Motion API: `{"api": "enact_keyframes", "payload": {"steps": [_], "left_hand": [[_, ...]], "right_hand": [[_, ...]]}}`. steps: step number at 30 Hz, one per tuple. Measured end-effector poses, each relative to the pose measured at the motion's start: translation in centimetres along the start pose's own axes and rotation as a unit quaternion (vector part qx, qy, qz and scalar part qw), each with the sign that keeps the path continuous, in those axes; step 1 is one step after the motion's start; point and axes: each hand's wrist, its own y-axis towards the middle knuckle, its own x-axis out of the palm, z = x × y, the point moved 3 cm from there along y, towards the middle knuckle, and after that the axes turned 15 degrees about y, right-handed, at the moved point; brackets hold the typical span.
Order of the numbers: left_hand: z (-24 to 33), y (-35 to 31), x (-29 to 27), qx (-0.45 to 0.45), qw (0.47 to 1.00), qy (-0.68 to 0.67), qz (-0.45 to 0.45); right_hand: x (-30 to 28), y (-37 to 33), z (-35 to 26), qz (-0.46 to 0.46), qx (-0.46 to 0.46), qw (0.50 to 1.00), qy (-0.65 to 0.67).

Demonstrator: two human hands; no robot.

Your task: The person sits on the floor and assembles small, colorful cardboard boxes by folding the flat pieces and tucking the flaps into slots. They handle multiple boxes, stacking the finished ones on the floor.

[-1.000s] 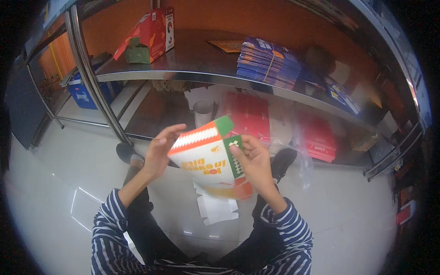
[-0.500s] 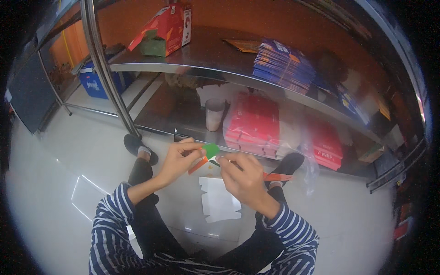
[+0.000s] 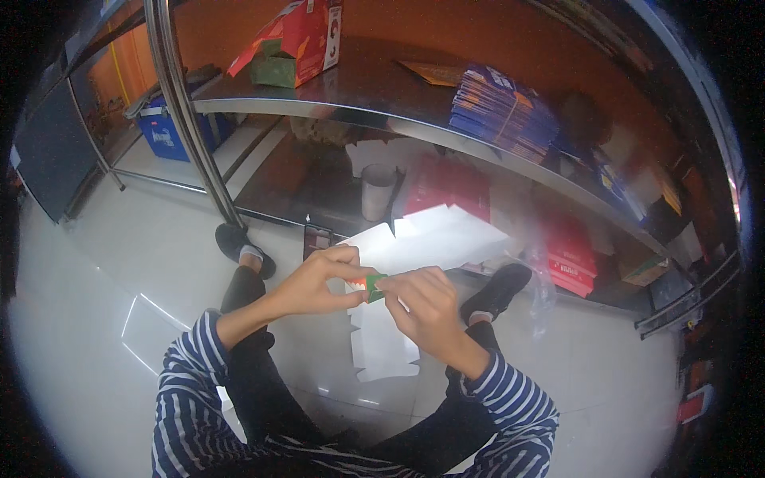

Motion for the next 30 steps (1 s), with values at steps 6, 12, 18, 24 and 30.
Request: {"api": "enact_keyframes", "payload": {"steps": [6,12,18,24,30], "left_hand": [[0.2,0.1,0.0,0.021,1.000,0.007,-0.010],[0.0,-0.1,0.2,0.039,0.999,0.018,-0.019],[0.6,-0.1,0.9,0.081,0.995,0.060,-0.027],[0.0,-0.5,2.1,0.133,0.983,0.104,-0.070],[-2.9,0.4,1.7,-0.018,0.989,0.025,-0.145]], "right_hand": [[-0.3,-0.2,0.2,-0.008,-0.027,0.999,0.024],[-0.1,-0.3,0.3,-0.025,0.002,0.999,0.030],[0.8,-1.0,0.8,-0.023,0.107,0.990,0.086],[1.4,-1.7,3.8,-0.087,0.372,0.908,0.175],[-0.2,-1.2,5.5,-0.067,0.324,0.939,0.098]]}}
